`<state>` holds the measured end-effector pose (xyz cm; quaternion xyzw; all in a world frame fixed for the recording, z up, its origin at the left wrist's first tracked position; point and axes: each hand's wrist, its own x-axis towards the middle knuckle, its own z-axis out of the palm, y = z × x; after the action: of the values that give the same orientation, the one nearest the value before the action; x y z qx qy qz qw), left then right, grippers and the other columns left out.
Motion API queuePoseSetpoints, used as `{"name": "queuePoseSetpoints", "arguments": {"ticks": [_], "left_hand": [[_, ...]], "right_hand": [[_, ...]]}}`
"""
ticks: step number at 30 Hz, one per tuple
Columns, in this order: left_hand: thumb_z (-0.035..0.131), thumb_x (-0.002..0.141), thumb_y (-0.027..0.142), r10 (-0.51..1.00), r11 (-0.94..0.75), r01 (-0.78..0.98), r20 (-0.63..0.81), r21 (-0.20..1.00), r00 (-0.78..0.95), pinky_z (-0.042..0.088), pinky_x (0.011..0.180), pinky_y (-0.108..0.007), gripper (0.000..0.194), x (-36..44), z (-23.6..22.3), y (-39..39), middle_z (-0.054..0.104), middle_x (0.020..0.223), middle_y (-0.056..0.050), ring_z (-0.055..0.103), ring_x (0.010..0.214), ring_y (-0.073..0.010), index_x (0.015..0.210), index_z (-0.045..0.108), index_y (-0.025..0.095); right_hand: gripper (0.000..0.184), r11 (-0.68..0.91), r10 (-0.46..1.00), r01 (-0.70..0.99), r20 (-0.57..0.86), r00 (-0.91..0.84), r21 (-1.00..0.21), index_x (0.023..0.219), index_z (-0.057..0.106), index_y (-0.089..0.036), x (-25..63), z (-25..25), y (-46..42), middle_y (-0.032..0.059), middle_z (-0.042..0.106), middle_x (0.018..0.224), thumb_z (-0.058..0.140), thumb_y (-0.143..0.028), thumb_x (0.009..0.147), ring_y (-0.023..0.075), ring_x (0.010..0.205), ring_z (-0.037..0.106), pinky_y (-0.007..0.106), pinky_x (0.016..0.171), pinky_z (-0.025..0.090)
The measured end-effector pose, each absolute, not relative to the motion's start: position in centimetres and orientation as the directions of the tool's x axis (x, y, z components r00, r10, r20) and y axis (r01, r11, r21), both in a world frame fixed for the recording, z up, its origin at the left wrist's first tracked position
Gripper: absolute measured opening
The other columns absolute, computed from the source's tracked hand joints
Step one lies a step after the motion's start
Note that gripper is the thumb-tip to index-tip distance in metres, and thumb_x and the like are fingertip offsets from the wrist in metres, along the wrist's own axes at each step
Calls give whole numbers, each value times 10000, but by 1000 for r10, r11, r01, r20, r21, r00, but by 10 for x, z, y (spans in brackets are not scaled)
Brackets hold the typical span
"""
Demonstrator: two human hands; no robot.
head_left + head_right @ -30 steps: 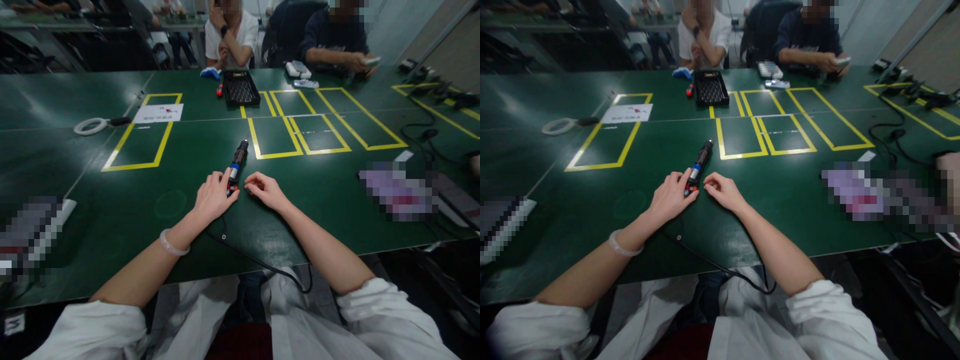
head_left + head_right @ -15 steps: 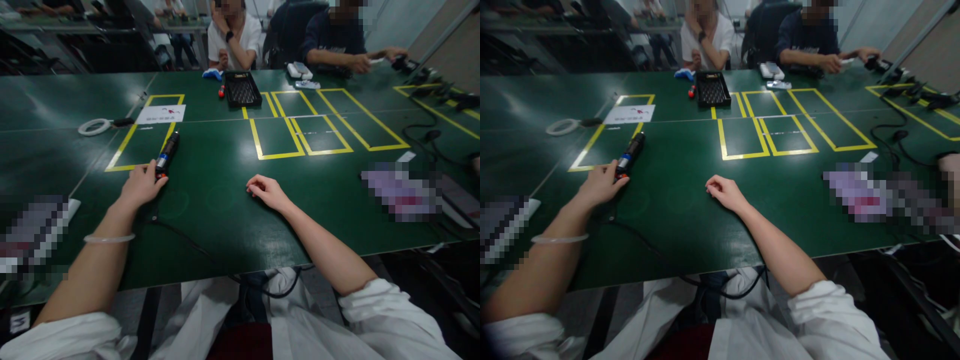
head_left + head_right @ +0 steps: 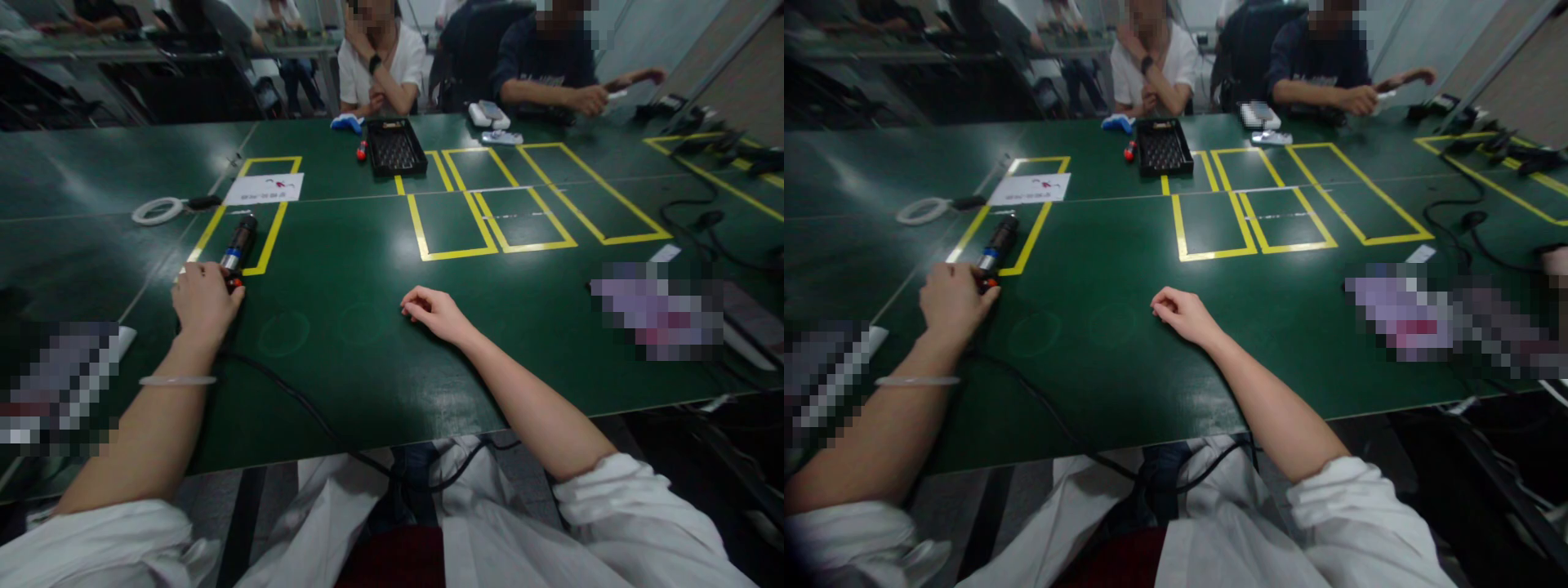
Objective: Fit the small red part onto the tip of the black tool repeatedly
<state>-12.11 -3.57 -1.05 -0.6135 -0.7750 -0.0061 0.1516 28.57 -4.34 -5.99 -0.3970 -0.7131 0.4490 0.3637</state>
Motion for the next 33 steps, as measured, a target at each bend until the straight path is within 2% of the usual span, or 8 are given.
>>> {"name": "queuePoseSetpoints", "arguments": {"ticks": [5, 8, 9, 11, 14, 17, 21, 33], "left_hand": [[327, 979, 435, 937, 334, 918, 178, -214, -299, 444, 816, -380, 482, -112, 4, -32, 542, 1213, -173, 533, 992, -275, 1192, 561, 71], [347, 971, 444, 946, 304, 945, 159, -123, -284, 448, 825, -390, 482, -93, 17, -28, 609, 1141, -150, 557, 965, -271, 1198, 580, 88], [373, 964, 443, 959, 250, 968, 149, -36, -242, 450, 838, -389, 467, -81, 19, -28, 633, 1114, -138, 569, 966, -265, 1193, 590, 99], [454, 934, 432, 991, 71, 971, 95, 229, -95, 457, 853, -367, 426, -51, 21, -27, 675, 1054, -113, 603, 948, -241, 1168, 618, 116], [551, 874, 426, 979, -132, 744, -30, 655, 201, 478, 852, -337, 413, 1, 16, -31, 705, 1018, -101, 648, 907, -212, 1137, 650, 123], [618, 822, 426, 925, -122, 507, -88, 853, 369, 489, 850, -341, 427, 46, 7, -38, 708, 1030, -104, 658, 924, -212, 1125, 642, 126], [687, 765, 390, 909, -40, 369, -120, 928, 400, 490, 822, -332, 353, 77, -5, -45, 703, 933, -92, 653, 887, -202, 989, 626, 125], [615, 840, 480, 927, 69, 272, -162, 960, 337, 498, 807, -318, 374, 84, -21, -54, 669, 895, -83, 622, 820, -166, 926, 654, 118]], "right_hand": [[138, 280, 894, 236, 163, -418, -931, 917, 632, -170, 285, -60, -43, 26, 704, 804, 561, -284, 886, 123, 654, 636, 247, 652, 486], [137, 276, 892, 232, 159, -424, -933, 915, 630, -171, 285, -61, -43, 25, 702, 800, 561, -286, 886, 124, 654, 632, 246, 646, 487], [137, 276, 891, 232, 158, -426, -933, 915, 629, -171, 285, -61, -43, 25, 701, 798, 561, -286, 887, 125, 656, 632, 246, 645, 487], [135, 277, 891, 237, 157, -427, -931, 915, 628, -171, 285, -61, -43, 24, 701, 796, 563, -286, 886, 125, 660, 632, 247, 650, 487], [135, 269, 892, 231, 152, -426, -935, 912, 623, -171, 285, -60, -43, 22, 698, 788, 570, -292, 882, 121, 644, 619, 254, 656, 492], [161, 223, 889, 138, 143, -435, -965, 948, 602, -174, 285, -60, -42, 18, 689, 791, 588, -309, 863, 115, 634, 609, 255, 650, 502], [292, 152, 878, 1, 135, -460, -988, 1043, 558, -184, 283, -59, -42, -3, 672, 779, 654, -351, 823, 109, 631, 606, 238, 622, 501], [366, 171, 858, -68, 182, -480, -983, 967, 548, -189, 282, -60, -43, 10, 650, 820, 712, -477, 811, 110, 670, 594, 245, 631, 507]]}}
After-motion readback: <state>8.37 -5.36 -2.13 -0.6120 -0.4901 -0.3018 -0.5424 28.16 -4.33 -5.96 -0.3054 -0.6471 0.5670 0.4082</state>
